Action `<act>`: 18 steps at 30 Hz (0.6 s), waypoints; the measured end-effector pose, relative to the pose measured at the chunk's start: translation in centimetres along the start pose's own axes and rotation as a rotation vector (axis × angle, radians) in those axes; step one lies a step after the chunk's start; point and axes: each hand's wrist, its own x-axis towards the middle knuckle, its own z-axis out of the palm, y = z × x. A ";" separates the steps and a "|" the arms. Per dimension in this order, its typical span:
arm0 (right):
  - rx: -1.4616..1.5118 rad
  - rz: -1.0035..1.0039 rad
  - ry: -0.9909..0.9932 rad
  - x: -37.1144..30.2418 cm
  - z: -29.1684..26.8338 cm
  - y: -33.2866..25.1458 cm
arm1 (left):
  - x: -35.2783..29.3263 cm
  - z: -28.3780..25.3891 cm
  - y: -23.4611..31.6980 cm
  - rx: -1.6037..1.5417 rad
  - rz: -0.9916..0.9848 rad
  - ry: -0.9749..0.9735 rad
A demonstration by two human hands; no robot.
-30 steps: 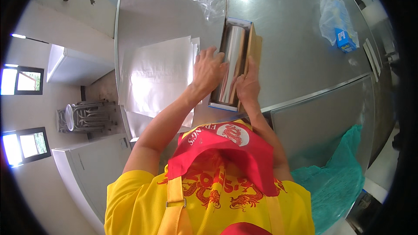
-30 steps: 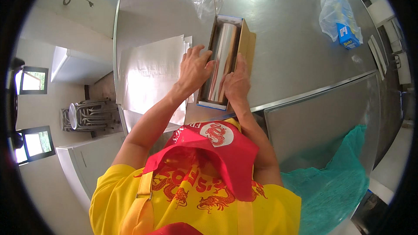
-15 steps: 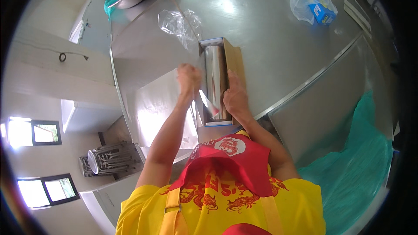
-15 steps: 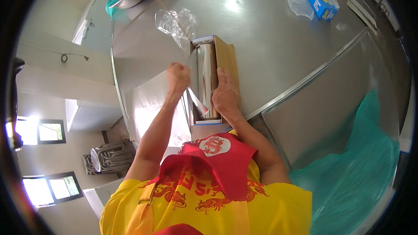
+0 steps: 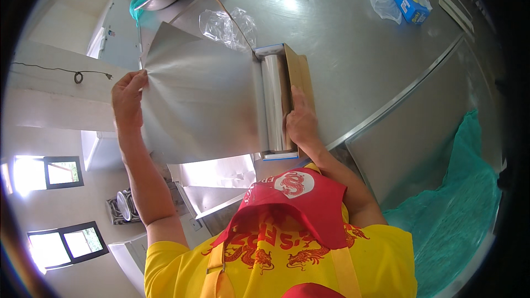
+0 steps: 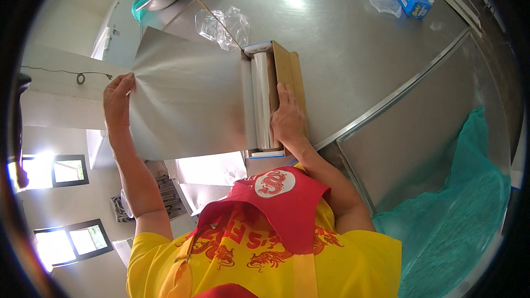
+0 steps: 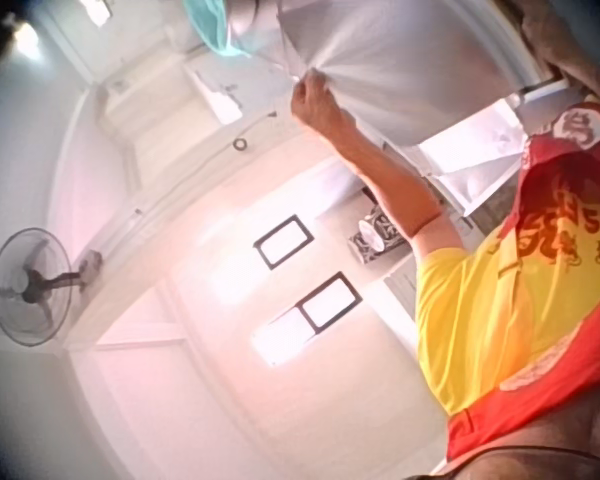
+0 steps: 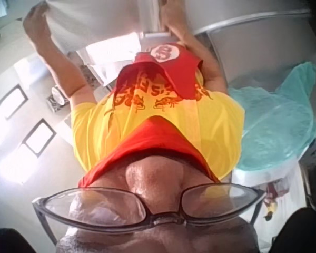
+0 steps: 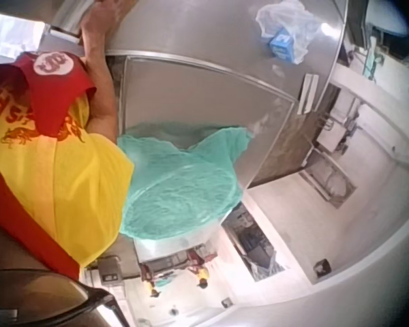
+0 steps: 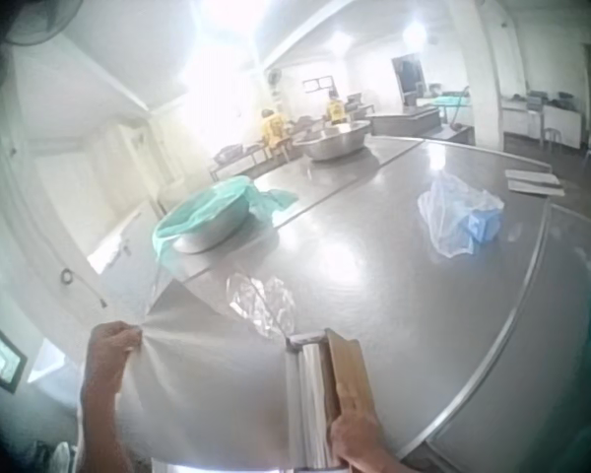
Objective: The person repeatedly pulls a clear plastic sheet from a roll, cuts it with a handheld cutter, and stacks the cut pieces on a stainless steel table. The person handles the plastic roll and cutter throughout the task.
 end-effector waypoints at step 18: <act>0.000 0.003 -0.015 -0.4 -0.4 -0.1 | 1.9 -10.5 -18.9 0.343 -0.278 0.125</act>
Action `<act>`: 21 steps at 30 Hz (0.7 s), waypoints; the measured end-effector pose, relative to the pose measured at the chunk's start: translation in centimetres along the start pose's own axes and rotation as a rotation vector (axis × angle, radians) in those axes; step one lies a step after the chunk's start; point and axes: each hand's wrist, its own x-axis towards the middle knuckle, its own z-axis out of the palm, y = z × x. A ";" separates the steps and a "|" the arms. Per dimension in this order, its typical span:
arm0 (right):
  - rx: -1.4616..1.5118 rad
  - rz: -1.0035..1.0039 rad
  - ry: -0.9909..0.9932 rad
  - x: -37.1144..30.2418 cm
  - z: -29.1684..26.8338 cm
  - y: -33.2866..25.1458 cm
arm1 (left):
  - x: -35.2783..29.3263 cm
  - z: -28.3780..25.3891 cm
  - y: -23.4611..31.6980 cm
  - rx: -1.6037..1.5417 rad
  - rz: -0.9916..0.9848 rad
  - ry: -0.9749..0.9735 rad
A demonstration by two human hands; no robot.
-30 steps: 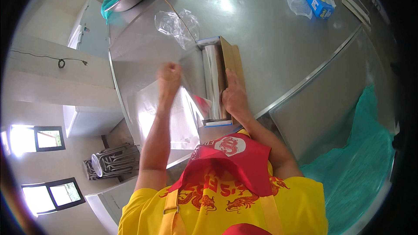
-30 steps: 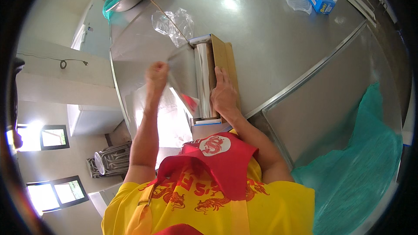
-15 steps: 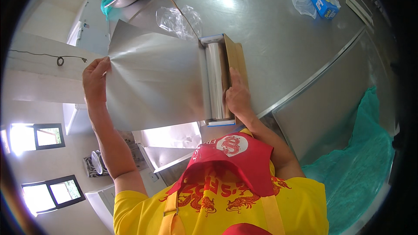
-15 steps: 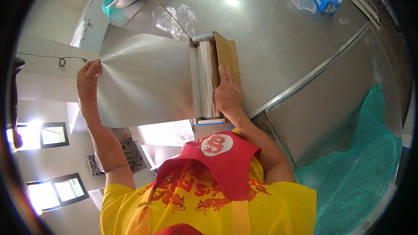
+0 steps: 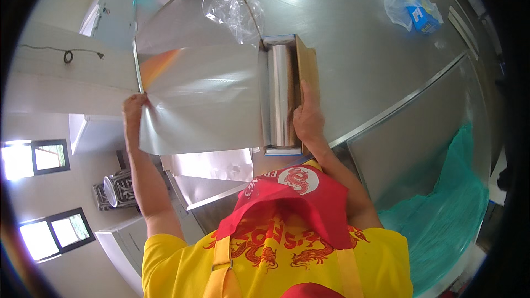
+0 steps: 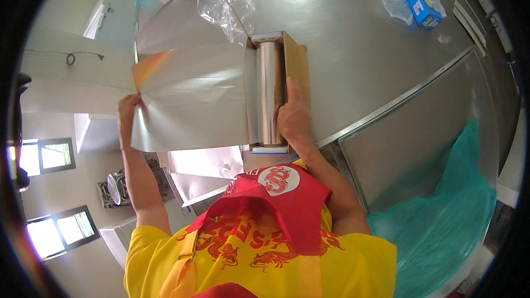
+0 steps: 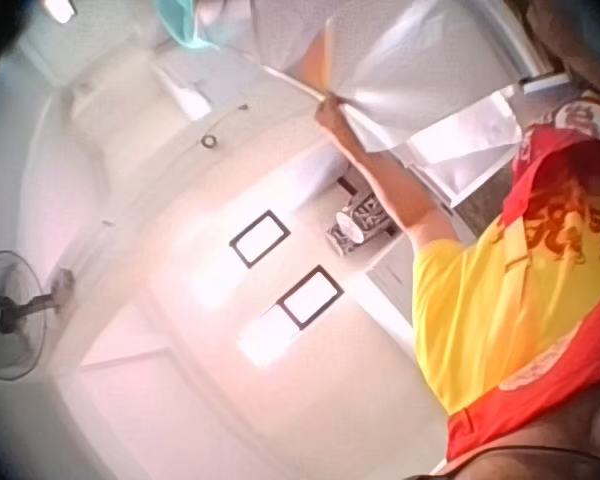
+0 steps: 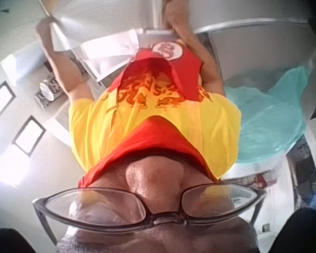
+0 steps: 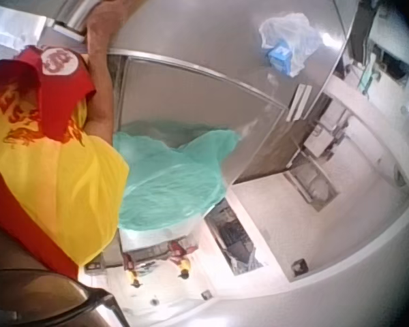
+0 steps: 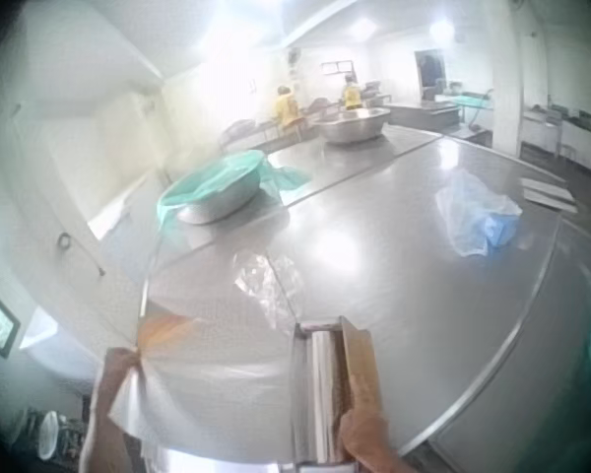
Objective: The person repeatedly pulls a clear plastic sheet from a roll, cuts it with a handheld cutter, and stacks the cut pieces on a stainless steel table. The person handles the plastic roll and cutter throughout the task.
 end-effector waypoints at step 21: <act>-0.095 -0.037 -0.047 0.6 0.3 -0.2 | -9.0 6.9 -16.0 0.806 -0.049 0.586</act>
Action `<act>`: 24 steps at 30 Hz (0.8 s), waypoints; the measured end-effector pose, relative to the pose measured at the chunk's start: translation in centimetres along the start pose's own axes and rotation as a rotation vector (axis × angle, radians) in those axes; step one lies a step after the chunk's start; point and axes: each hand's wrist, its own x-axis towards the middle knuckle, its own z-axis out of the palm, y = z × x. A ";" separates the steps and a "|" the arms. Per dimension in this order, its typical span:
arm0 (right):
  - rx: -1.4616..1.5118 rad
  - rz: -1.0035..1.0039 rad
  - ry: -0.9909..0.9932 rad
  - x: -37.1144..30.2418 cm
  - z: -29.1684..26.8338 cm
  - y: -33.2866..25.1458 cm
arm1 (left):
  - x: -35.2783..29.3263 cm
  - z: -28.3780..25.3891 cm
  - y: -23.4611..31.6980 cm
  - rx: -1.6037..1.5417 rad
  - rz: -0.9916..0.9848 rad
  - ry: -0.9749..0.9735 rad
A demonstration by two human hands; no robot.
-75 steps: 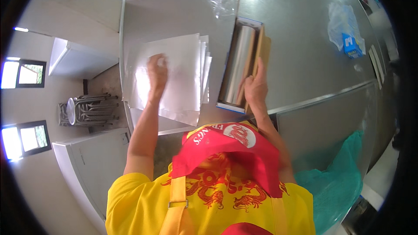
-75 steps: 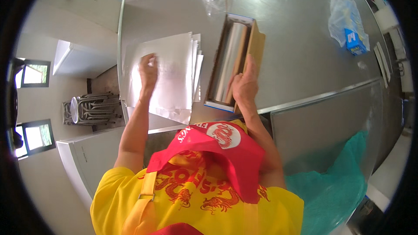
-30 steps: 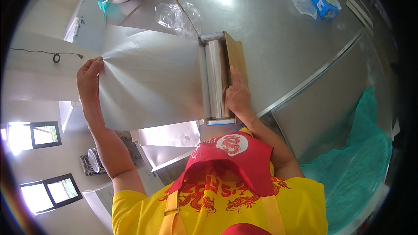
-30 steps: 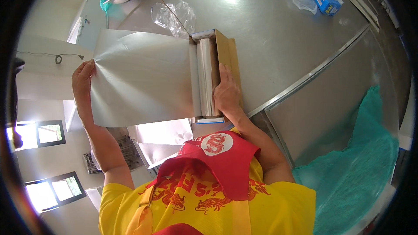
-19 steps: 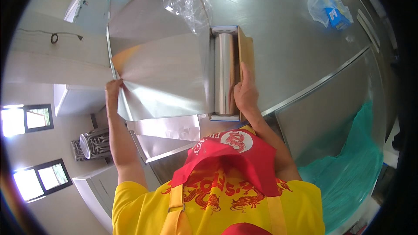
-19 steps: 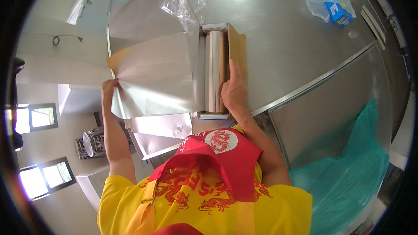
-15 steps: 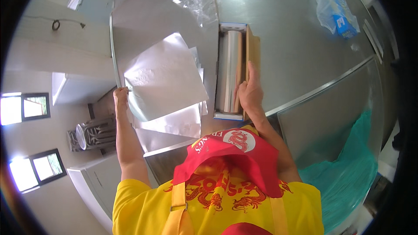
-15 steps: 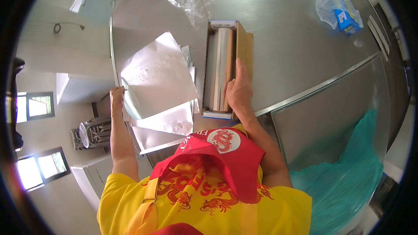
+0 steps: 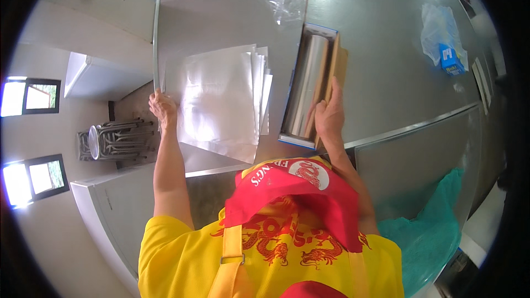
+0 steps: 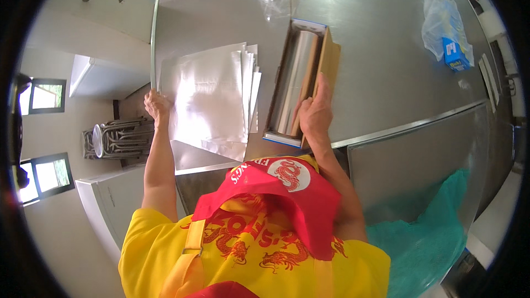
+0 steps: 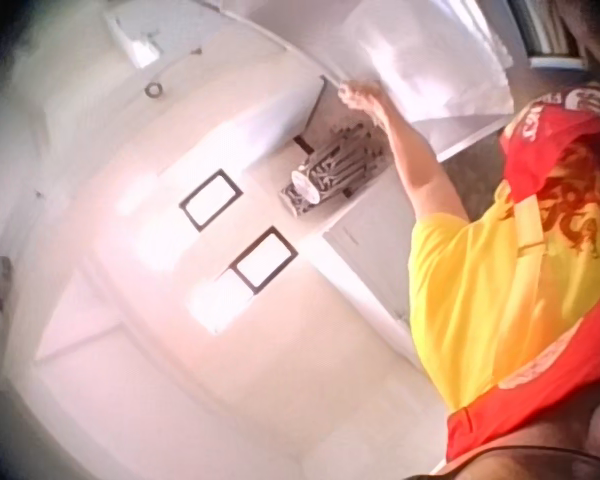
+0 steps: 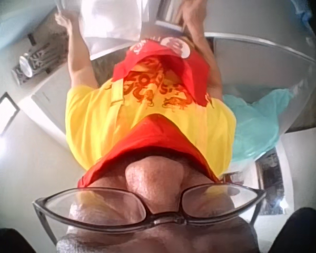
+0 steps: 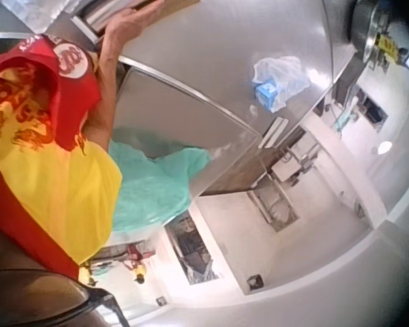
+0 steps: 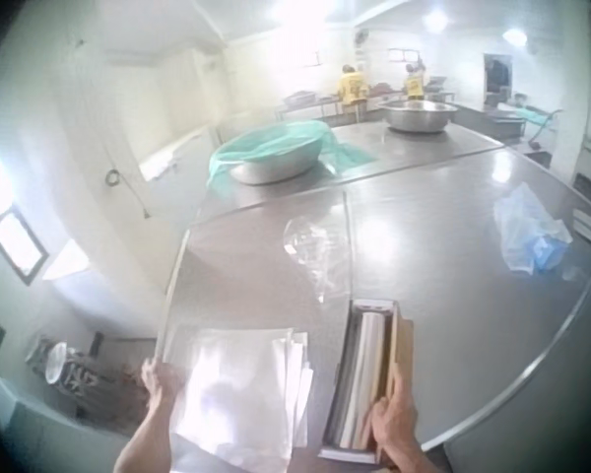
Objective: The person repeatedly pulls a clear plastic sheet from a roll, cuts it with a handheld cutter, and stacks the cut pieces on a stainless steel table. The person handles the plastic roll and cutter throughout the task.
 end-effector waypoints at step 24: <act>0.067 -0.013 0.055 0.1 0.4 0.5 | -10.6 -7.8 32.1 -0.735 0.572 -0.345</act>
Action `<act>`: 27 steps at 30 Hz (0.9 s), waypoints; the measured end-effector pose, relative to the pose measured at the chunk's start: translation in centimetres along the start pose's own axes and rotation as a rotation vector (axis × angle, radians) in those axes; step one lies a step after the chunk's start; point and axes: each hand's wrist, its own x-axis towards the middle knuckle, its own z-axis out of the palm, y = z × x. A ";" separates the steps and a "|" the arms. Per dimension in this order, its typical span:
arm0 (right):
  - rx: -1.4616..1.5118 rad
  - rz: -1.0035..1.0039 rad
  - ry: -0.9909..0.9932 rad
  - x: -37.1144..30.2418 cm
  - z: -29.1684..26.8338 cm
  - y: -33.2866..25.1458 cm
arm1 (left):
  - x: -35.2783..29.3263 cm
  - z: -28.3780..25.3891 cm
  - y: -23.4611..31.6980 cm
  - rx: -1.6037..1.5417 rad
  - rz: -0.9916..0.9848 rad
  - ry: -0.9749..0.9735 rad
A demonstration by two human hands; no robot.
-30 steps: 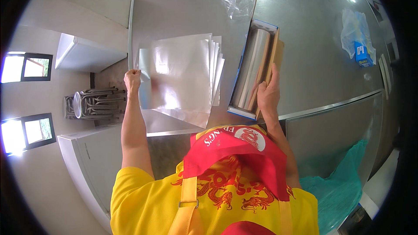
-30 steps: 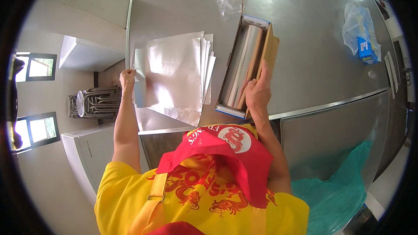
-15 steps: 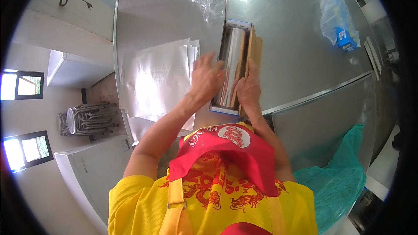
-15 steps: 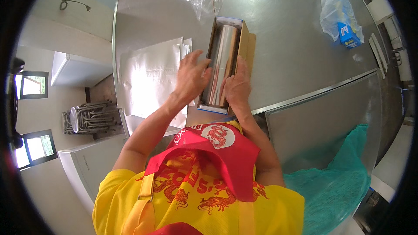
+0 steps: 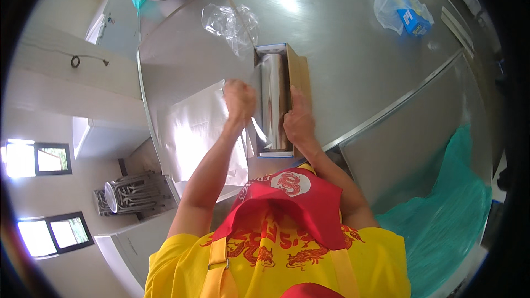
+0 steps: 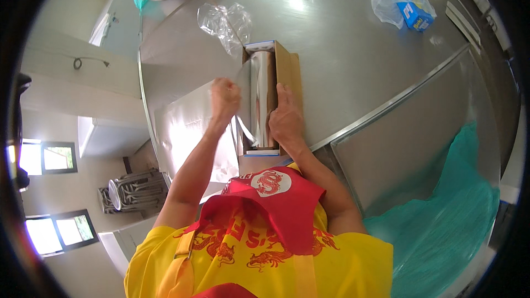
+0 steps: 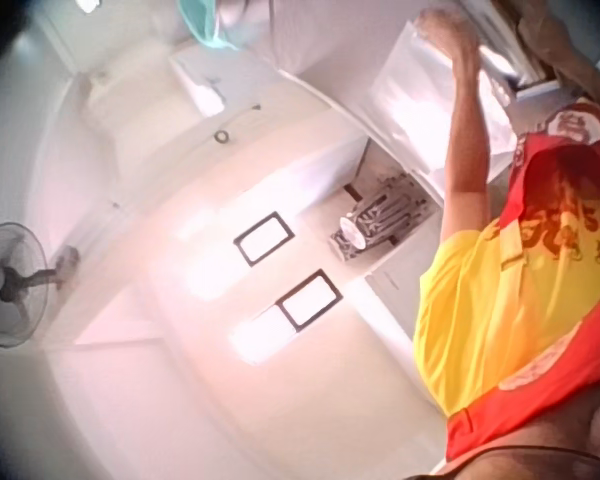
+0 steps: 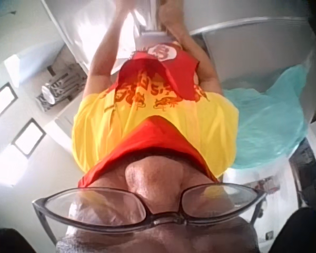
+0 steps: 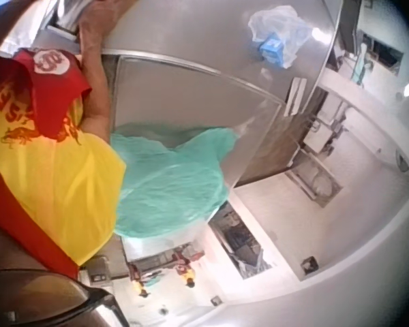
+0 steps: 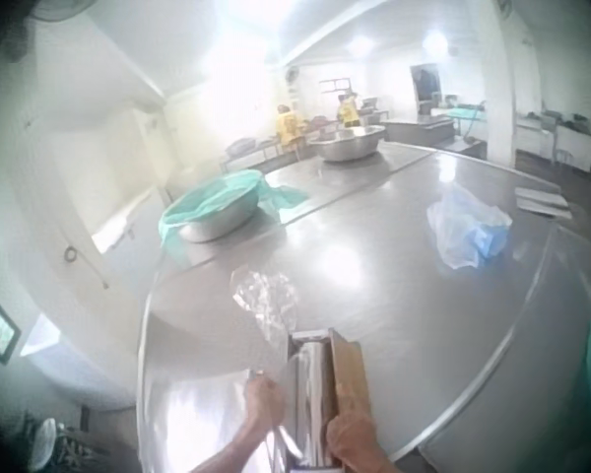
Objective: The person repeatedly pulls a clear plastic sheet from a roll, cuts it with a handheld cutter, and stacks the cut pieces on a stainless steel table. The person handles the plastic roll and cutter throughout the task.
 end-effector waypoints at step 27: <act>-0.028 0.007 0.011 -0.5 -0.1 0.1 | 6.7 -30.0 -2.6 -0.520 -0.383 0.098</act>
